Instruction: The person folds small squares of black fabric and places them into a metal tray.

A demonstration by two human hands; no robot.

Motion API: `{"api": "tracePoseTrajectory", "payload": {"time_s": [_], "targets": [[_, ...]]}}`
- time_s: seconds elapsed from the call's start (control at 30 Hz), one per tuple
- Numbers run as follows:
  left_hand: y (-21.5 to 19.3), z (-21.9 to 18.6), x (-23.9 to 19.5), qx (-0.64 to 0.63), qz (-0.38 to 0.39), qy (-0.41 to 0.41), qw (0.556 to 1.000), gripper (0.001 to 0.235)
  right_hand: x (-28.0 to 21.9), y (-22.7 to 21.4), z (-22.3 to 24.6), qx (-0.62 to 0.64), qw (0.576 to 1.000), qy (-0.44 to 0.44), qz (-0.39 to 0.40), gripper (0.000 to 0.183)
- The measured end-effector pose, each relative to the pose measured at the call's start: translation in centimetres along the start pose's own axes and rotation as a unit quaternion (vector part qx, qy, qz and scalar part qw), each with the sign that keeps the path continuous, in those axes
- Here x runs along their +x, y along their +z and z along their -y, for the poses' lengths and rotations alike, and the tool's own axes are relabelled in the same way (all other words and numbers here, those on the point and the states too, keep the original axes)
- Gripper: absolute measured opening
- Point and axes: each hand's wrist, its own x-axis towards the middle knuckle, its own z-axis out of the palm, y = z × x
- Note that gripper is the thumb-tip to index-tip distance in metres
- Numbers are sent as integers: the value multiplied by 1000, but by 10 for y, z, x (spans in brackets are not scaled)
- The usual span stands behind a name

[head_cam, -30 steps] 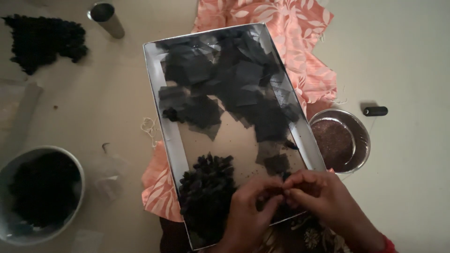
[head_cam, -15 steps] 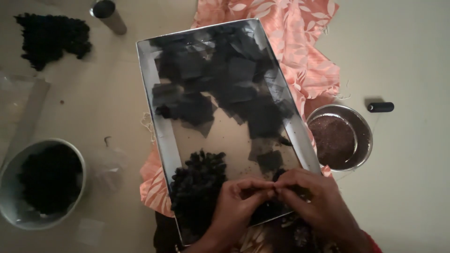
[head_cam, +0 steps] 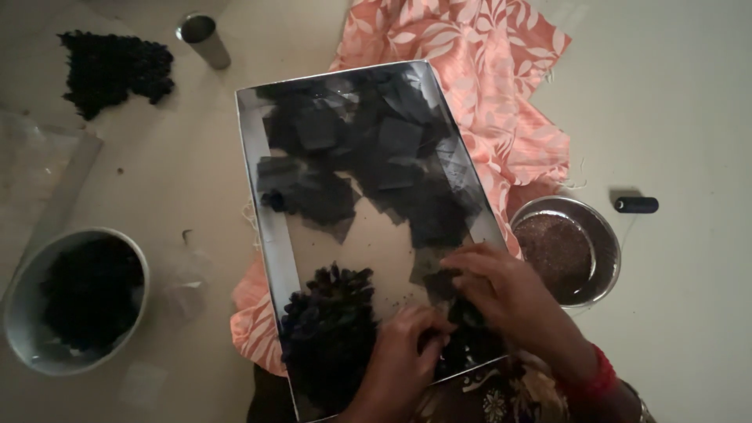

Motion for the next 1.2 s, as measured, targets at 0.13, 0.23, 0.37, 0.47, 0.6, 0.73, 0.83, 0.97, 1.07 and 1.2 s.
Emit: {"api": "tracePoseTrajectory", "payload": {"time_s": [0.13, 0.23, 0.37, 0.47, 0.6, 0.73, 0.83, 0.97, 1.07, 1.2], "targets": [[4, 6, 0, 4, -1, 13, 1000, 12, 5, 12, -11, 29, 998, 3, 47, 29], [7, 11, -2, 14, -3, 37, 999, 13, 3, 12, -7, -3, 999, -24, 34, 26], [6, 5, -2, 14, -4, 35, 999, 16, -5, -3, 10, 125, 985, 118, 23, 24], [1, -4, -3, -1, -6, 28, 1000, 21, -15, -11, 19, 190, 971, 145, -10, 23], [6, 5, -1, -73, -32, -19, 997, 18, -31, -9, 25, 223, 964, 140, -44, 22], [-4, -3, 7, -342, -103, -175, 918, 30, -40, -6, 32, 206, 965, 141, -84, 20], [-21, -21, 8, -471, -76, -205, 854, 35, -45, -4, 33, 145, 980, 129, -36, 22], [-21, -18, 4, -473, -35, -186, 861, 23, -47, 0, 33, 94, 993, 66, -13, 21], [-13, -1, 3, -476, -17, -168, 863, 16, -47, 1, 34, 73, 997, -4, 13, 21], [-18, -15, 4, -405, -14, -225, 886, 11, -46, 2, 24, 108, 986, 99, -80, 19]]}}
